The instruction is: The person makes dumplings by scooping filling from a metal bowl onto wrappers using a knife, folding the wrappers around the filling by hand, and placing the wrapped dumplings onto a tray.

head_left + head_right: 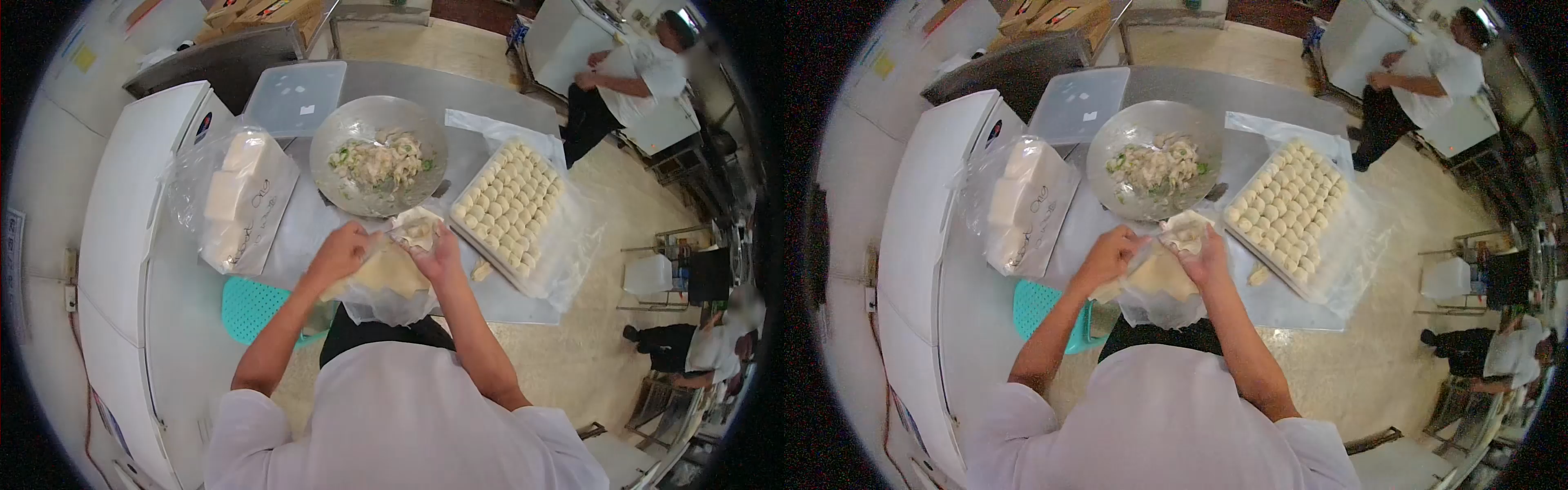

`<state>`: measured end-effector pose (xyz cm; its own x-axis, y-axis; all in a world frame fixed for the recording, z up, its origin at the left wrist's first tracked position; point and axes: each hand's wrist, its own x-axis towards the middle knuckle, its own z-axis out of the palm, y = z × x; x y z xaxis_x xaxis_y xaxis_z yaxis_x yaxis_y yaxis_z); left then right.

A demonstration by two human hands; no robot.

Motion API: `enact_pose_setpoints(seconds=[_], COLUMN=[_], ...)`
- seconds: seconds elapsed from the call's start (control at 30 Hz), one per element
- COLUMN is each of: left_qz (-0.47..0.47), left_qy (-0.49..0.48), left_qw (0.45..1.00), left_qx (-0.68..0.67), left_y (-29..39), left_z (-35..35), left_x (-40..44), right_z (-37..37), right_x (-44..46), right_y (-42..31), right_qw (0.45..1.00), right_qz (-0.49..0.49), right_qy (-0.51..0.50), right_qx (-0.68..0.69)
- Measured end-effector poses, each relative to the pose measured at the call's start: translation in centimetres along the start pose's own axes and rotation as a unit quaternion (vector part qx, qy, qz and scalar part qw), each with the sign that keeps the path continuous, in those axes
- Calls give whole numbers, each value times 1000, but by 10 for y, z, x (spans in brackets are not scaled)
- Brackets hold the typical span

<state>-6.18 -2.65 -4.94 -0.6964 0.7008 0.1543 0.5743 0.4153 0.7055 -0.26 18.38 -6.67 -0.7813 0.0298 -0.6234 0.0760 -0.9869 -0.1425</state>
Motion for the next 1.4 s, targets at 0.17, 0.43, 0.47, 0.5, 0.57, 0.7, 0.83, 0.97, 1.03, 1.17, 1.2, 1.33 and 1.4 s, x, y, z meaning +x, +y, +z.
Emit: enact_pose_setpoints(seconds=[0.17, 0.43, 0.47, 0.5, 0.57, 0.7, 0.83, 0.97, 1.03, 1.17, 1.2, 1.33, 1.4], left_qz=[-60, -78, -79, -36, 7, -33, -8, -22, -62, -74, -80, -112, -109], left_qy=[-25, 31, 28, 85, 140, 69, 108, 64, 71, -10, -18, -59, 29], left_qw=[997, 995, 995, 995, 990, 997, 994, 998, 995, 996, 995, 992, 993], left_qx=[29, 58, 56, 26, -3, 11, 22, 10, -41, -53, -52, -27, -31], left_y=[55, 87, 88, 89, 80, 86, 80, 70, 89, 92, 90, 83, 75], left_z=[-18, -27, -21, -13, -3, -15, 3, -11, -43, -56, -60, -92, -105], left_x=[-18, -20, -20, -15, -16, -24, -22, -21, -26, -38, -39, -49, -49], right_z=[-6, 6, 6, 9, 12, 9, 18, 17, 11, 10, 13, -27, -31], right_x=[-6, -7, -8, -7, -4, -10, -20, -49, -53, -62, -63, -36, -46], right_y=[-9, -12, -11, -11, -10, -11, -6, -4, 0, 18, 23, 34, 35], right_qw=[994, 989, 986, 984, 984, 983, 983, 961, 954, 754, 655, 537, 821], right_qz=[-98, -145, -160, -173, -171, -184, -176, -142, -108, -310, -364, -432, -203], right_qy=[-31, -37, -36, -37, -39, -8, -37, -199, -239, -108, -66, -105, -75], right_qx=[-29, -11, -23, -36, -35, -23, -18, -132, -145, -569, -659, -717, -528])
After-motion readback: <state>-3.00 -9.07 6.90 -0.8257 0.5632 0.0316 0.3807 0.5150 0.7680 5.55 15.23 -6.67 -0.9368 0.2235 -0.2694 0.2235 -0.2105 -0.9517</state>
